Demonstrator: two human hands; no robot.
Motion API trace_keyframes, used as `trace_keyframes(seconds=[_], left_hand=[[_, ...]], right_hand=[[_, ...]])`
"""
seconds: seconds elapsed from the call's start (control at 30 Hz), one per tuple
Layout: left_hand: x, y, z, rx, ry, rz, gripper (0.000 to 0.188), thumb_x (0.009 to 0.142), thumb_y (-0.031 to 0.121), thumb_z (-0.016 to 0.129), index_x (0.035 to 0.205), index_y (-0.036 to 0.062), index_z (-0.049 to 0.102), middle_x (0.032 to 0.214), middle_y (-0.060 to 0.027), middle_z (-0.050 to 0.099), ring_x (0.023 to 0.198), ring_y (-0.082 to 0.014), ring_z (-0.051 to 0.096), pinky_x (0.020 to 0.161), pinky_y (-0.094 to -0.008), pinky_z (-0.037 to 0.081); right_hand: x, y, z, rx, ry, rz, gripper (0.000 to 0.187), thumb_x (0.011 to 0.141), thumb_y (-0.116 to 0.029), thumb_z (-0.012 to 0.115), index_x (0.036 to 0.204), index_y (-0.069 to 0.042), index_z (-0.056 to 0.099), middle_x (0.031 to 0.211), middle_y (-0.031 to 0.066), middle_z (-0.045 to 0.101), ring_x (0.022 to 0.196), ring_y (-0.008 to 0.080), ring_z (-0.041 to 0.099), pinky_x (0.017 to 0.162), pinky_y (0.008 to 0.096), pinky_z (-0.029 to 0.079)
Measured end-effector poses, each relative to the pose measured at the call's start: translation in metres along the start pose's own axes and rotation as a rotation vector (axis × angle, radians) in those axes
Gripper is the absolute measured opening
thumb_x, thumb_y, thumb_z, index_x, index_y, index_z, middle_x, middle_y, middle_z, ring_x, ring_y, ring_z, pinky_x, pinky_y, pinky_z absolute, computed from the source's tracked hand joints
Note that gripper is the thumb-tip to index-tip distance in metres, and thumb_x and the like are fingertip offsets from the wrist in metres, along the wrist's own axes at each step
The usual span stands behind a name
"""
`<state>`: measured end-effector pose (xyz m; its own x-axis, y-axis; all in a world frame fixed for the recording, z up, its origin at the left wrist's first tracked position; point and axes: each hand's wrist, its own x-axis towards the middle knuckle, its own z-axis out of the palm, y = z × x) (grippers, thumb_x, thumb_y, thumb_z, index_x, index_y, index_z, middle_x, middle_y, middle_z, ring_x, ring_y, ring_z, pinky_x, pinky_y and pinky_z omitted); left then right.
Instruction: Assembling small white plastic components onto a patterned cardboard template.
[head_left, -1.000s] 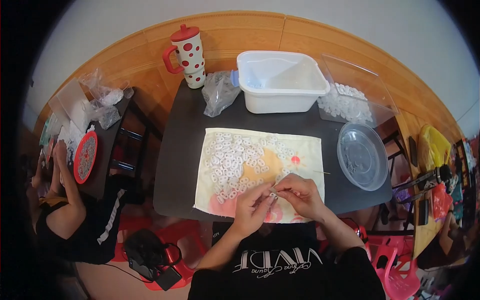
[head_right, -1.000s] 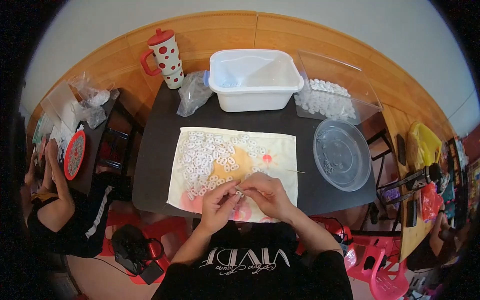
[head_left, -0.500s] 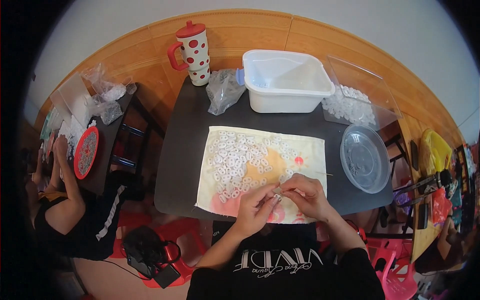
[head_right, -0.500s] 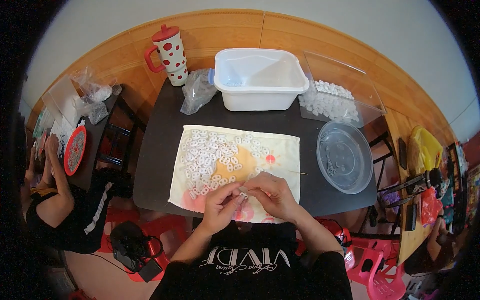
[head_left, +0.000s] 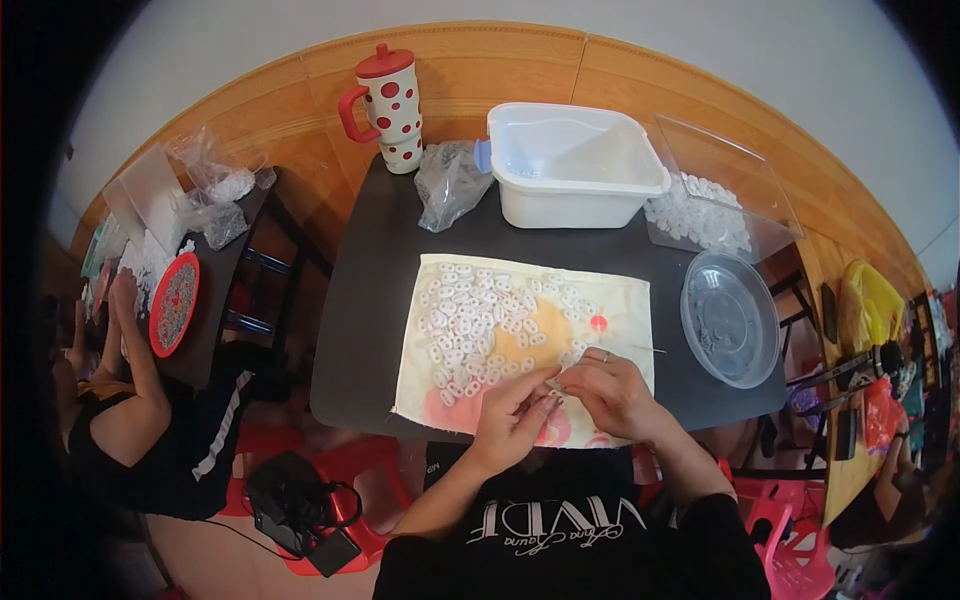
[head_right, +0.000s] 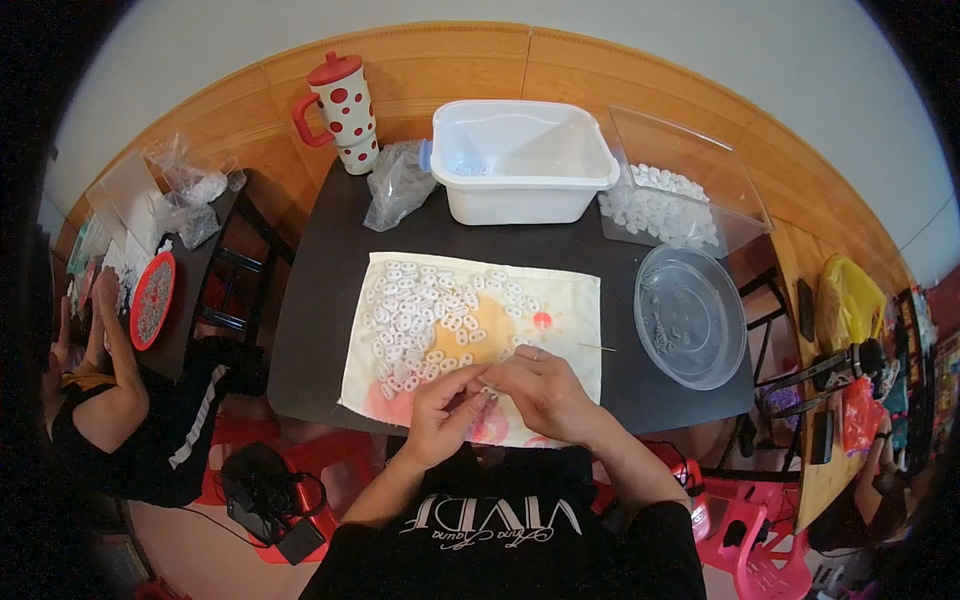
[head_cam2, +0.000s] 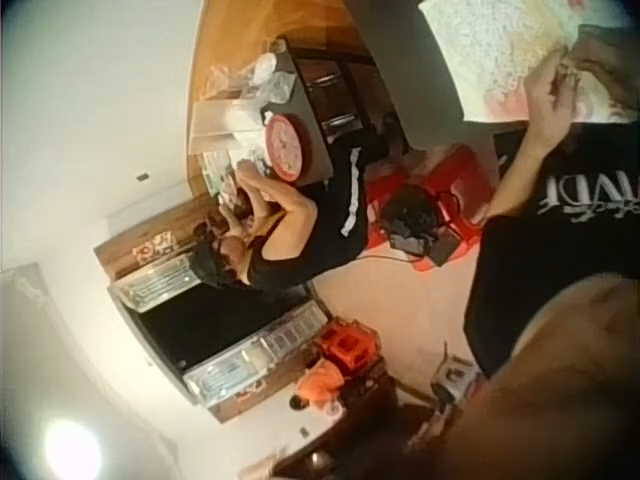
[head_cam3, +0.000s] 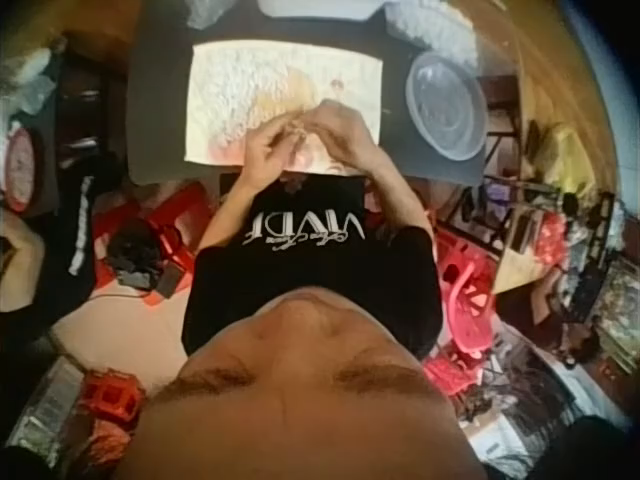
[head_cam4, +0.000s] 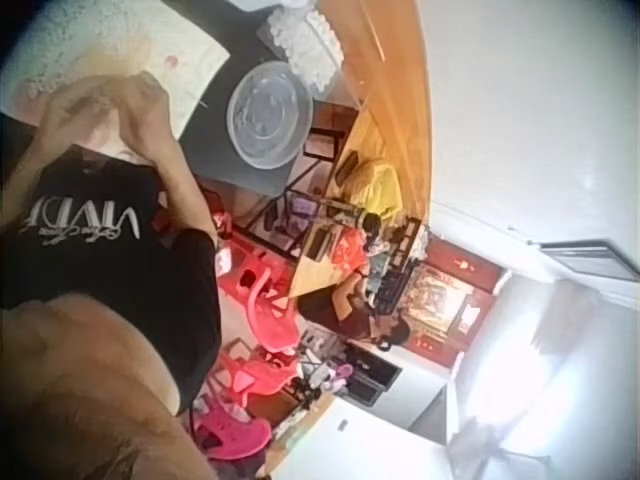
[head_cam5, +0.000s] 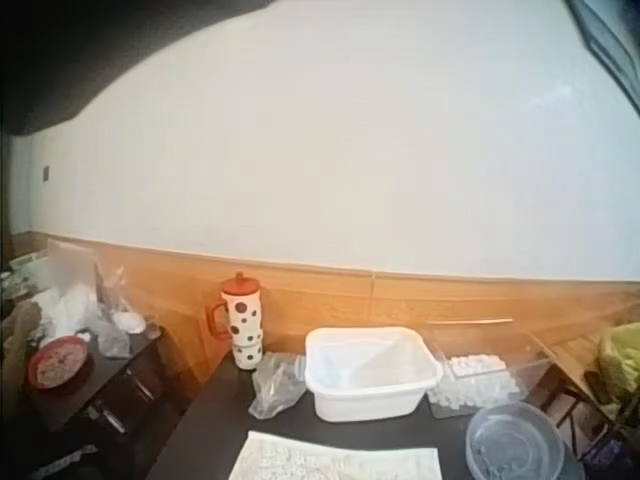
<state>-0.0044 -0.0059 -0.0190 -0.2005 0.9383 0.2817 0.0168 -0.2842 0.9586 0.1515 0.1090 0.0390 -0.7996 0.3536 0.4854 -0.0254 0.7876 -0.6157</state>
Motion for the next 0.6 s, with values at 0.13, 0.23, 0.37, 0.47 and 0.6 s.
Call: trace_keyframes(seconds=[0.13, 0.23, 0.37, 0.47, 0.6], left_hand=[[0.0, 0.003, 0.0, 0.029, -0.008, -0.02, 0.041, 0.09, -0.01, 0.059, 0.131, -0.0052, 0.056, 0.089, -0.006, 0.066, 0.08, -0.0096, 0.062, 0.074, -0.0234, 0.051], [0.0, 0.003, 0.001, 0.001, 0.0, -0.043, 0.043, 0.09, -0.011, 0.058, 0.132, -0.005, 0.055, 0.091, -0.0058, 0.066, 0.079, -0.0091, 0.061, 0.073, -0.0229, 0.051], [0.0, 0.004, -0.001, 0.007, -0.025, -0.061, 0.045, 0.089, -0.013, 0.057, 0.133, -0.0046, 0.055, 0.09, -0.0053, 0.064, 0.078, -0.0088, 0.06, 0.071, -0.0226, 0.05], [-0.003, 0.003, -0.001, 0.005, -0.029, -0.047, 0.047, 0.088, -0.015, 0.056, 0.133, -0.0042, 0.055, 0.089, -0.0046, 0.063, 0.077, -0.0086, 0.059, 0.068, -0.0224, 0.049], [-0.003, 0.0, 0.0, -0.079, 0.011, -0.025, 0.047, 0.086, -0.016, 0.056, 0.132, -0.0041, 0.056, 0.087, -0.0046, 0.062, 0.074, -0.0086, 0.058, 0.065, -0.0228, 0.048]], right_hand=[[0.002, 0.001, -0.003, -0.08, -0.06, -0.077, 0.037, 0.069, 0.007, 0.065, 0.104, -0.004, 0.065, 0.084, 0.0097, 0.063, 0.075, 0.0293, 0.058, 0.067, 0.0379, 0.048], [0.006, -0.008, -0.007, -0.189, -0.164, -0.109, 0.04, 0.066, 0.004, 0.064, 0.105, -0.004, 0.064, 0.085, 0.0079, 0.061, 0.078, 0.0274, 0.057, 0.07, 0.0366, 0.047], [0.012, -0.013, -0.006, -0.212, -0.185, -0.166, 0.034, 0.06, 0.004, 0.064, 0.093, -0.004, 0.065, 0.079, 0.0079, 0.057, 0.075, 0.027, 0.057, 0.068, 0.037, 0.048], [0.012, -0.012, -0.004, -0.167, -0.174, -0.173, 0.032, 0.059, 0.005, 0.063, 0.09, -0.004, 0.064, 0.077, 0.0077, 0.056, 0.073, 0.0271, 0.057, 0.067, 0.0367, 0.048], [0.007, -0.009, 0.004, -0.175, -0.115, -0.158, 0.032, 0.058, 0.005, 0.062, 0.088, -0.004, 0.064, 0.077, 0.0077, 0.056, 0.072, 0.0275, 0.057, 0.065, 0.0366, 0.048]])
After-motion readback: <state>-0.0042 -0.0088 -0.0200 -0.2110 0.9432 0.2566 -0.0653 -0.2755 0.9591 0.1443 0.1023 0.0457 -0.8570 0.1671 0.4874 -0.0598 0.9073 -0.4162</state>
